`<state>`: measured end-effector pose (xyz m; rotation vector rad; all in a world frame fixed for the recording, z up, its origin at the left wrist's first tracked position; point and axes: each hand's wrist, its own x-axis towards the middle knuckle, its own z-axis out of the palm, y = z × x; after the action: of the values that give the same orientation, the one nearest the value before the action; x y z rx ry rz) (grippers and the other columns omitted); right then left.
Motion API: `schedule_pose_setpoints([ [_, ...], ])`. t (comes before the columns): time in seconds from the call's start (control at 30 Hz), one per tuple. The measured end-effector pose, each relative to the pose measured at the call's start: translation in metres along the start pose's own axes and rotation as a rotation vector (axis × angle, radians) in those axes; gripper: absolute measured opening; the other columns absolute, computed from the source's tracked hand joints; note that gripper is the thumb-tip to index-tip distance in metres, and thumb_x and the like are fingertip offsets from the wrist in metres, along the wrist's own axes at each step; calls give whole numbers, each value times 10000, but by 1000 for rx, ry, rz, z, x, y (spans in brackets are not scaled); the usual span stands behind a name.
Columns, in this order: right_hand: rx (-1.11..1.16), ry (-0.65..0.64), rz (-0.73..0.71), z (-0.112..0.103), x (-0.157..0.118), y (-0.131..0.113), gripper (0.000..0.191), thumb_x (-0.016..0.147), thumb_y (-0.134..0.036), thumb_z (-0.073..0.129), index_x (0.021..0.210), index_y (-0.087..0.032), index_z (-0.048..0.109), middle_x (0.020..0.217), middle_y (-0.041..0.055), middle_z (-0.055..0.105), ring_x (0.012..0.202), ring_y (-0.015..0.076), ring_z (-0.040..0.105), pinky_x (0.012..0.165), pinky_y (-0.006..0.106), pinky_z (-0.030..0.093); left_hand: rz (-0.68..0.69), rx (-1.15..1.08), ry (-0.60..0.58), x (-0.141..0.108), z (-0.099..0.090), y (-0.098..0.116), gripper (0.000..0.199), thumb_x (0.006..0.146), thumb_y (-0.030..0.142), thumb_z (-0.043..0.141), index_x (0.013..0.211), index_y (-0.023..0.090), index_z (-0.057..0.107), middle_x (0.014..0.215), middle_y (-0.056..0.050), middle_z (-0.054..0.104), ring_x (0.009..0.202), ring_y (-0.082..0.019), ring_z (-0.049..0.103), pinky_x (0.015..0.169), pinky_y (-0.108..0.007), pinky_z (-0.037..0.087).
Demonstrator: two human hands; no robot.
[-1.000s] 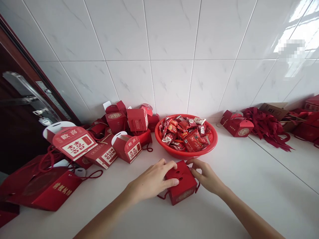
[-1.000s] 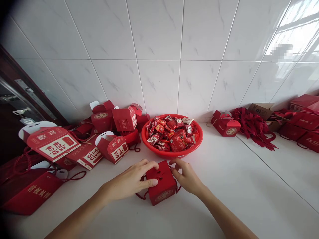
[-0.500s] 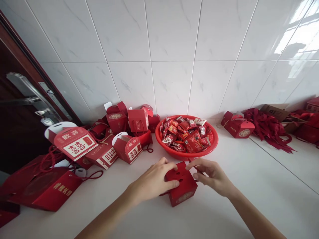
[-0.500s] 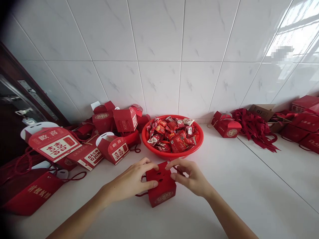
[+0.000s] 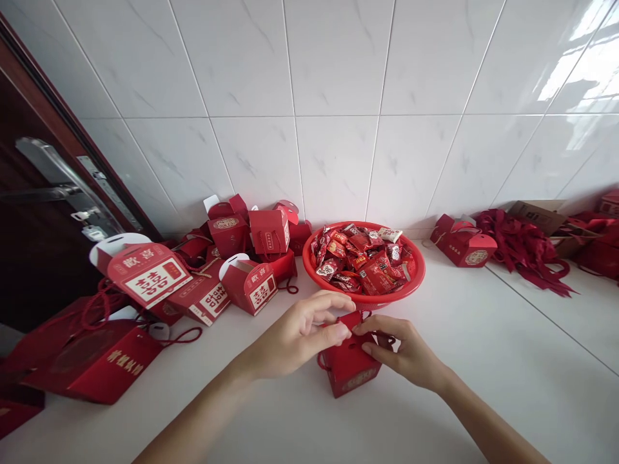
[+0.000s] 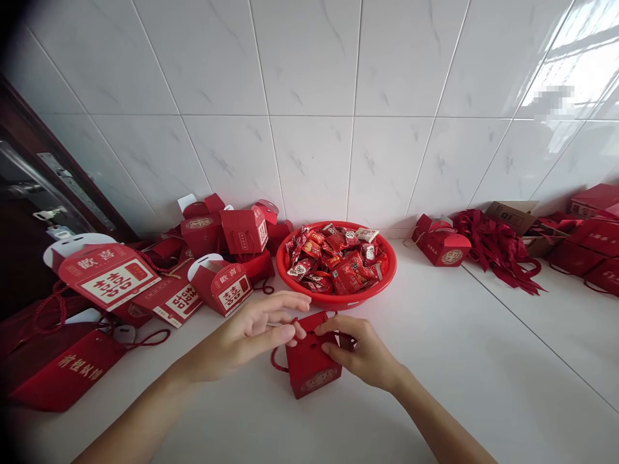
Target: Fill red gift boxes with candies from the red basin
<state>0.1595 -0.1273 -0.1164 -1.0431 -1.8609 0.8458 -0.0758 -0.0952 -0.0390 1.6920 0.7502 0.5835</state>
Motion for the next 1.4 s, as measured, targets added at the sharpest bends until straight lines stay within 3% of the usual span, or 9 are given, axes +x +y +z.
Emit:
schedule_pose_setpoints([
  [0.27, 4, 160, -24, -18, 15, -38, 128, 922, -312, 644, 909, -223, 735, 812, 27, 736, 724, 166, 637, 679, 293, 539, 71, -213, -10, -7, -3, 9, 420, 923, 446, 657, 1309, 286, 617, 1491, -87, 537, 1375, -313, 516, 1106, -486, 478],
  [0.47, -33, 32, 54, -24, 31, -65, 173, 904, -363, 670, 850, -218, 748, 788, 21, 736, 701, 163, 639, 638, 281, 523, 63, -196, -86, -11, 0, 8, 635, 920, 533, 628, 1496, 322, 464, 1585, -96, 432, 1479, -349, 366, 1153, -537, 404],
  [0.67, -243, -14, 90, -5, 41, -72, 191, 842, -216, 686, 651, -210, 671, 594, -25, 614, 530, 109, 492, 489, 233, 372, 117, -215, -151, -11, 7, 5, 637, 936, 480, 607, 1523, 327, 414, 1586, -83, 422, 1478, -322, 367, 1177, -502, 378],
  [0.73, -266, 12, 92, 0, 43, -71, 229, 824, -152, 645, 602, -207, 622, 562, -30, 578, 518, 107, 481, 487, 231, 352, 130, -159, -125, -10, 10, 3, 640, 923, 399, 632, 1517, 330, 404, 1579, -77, 418, 1460, -297, 392, 1157, -462, 413],
  [0.87, -263, 51, 107, 1, 44, -70, 245, 799, -132, 601, 569, -202, 556, 533, -37, 533, 493, 98, 430, 478, 232, 311, 122, 206, 155, -3, 17, -8, 726, 838, 299, 709, 1491, 315, 393, 1487, -86, 463, 1321, -261, 506, 1037, -399, 515],
  [0.93, -245, 56, 108, 0, 44, -71, 232, 808, -157, 593, 584, -203, 552, 537, -39, 527, 487, 93, 401, 472, 231, 300, 70, 378, 225, 1, 18, -15, 747, 792, 304, 744, 1465, 294, 421, 1382, -90, 511, 1186, -257, 568, 975, -405, 537],
  [1.03, -271, 61, 116, -3, 44, -71, 211, 802, -169, 582, 598, -205, 538, 539, -43, 508, 495, 92, 367, 467, 227, 288, -33, 493, 156, 5, 20, -22, 622, 779, 331, 740, 1360, 270, 528, 1255, -80, 536, 1062, -253, 591, 924, -418, 539],
  [1.17, -348, 50, 128, -4, 43, -68, 235, 759, -142, 573, 575, -211, 443, 519, -48, 469, 490, 92, 329, 453, 227, 260, -92, 530, 110, 9, 22, -27, 396, 785, 368, 724, 1144, 234, 622, 1171, -79, 531, 1146, -292, 535, 957, -443, 513],
  [1.4, -321, 80, 179, -4, 44, -72, 171, 756, -136, 535, 623, -215, 462, 584, -34, 548, 530, 108, 409, 493, 233, 315, -120, 503, 88, 15, 24, -32, 359, 790, 425, 720, 1077, 230, 629, 1144, -71, 537, 1170, -301, 510, 987, -443, 476],
])
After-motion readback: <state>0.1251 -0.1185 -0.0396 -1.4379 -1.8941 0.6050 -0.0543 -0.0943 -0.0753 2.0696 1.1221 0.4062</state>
